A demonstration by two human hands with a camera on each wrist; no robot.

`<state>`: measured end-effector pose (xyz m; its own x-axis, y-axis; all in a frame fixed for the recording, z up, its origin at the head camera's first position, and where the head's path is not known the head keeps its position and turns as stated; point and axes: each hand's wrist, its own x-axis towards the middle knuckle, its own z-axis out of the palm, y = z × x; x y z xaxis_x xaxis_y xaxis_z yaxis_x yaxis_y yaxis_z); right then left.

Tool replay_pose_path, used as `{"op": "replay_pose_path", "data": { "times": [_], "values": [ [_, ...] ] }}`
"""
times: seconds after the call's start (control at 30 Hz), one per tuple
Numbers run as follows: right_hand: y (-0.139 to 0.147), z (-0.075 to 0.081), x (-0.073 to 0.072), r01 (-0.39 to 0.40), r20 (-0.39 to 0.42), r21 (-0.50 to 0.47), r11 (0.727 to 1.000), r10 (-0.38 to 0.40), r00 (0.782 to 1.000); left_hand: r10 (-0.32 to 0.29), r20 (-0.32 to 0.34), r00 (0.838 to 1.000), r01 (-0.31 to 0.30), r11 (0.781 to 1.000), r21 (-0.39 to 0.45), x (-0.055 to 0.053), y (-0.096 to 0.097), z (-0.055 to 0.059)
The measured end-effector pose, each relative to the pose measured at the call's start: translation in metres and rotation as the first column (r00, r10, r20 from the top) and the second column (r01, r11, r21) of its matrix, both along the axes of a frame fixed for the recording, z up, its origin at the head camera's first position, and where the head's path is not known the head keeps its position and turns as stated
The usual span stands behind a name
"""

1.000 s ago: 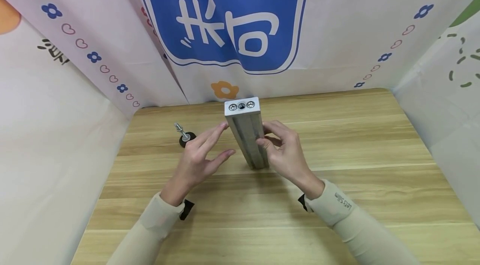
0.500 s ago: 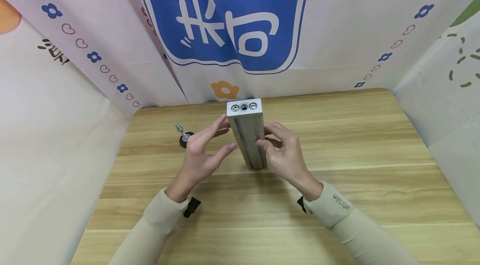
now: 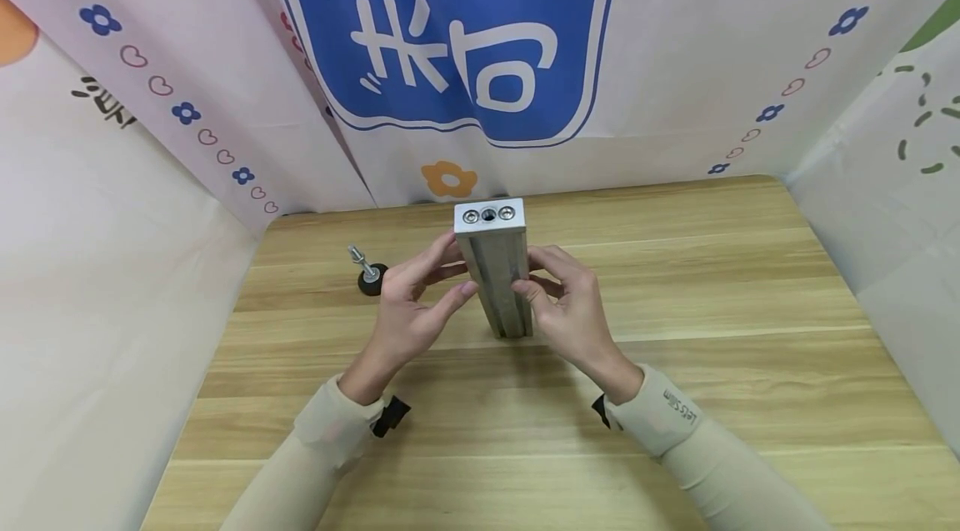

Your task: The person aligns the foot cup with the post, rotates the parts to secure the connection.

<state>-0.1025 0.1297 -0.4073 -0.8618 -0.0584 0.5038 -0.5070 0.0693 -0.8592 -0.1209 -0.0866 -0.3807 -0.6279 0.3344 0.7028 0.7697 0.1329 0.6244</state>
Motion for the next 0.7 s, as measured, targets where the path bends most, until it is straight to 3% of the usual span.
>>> {"op": "replay_pose_path", "data": {
  "times": [0.33,0.7],
  "values": [
    [-0.0006,0.0003,-0.0001,0.013,0.004,0.024,1.0,-0.013,1.0,0.03,0.079,0.996,-0.034,0.998,0.047,0.0015,0.0059,0.0001],
    [0.0,-0.0002,0.0002,0.019,-0.002,0.013,1.0,-0.019,1.0,0.036,0.105,0.994,-0.043,0.997,0.059,0.0013,0.0084,0.0009]
  ]
}}
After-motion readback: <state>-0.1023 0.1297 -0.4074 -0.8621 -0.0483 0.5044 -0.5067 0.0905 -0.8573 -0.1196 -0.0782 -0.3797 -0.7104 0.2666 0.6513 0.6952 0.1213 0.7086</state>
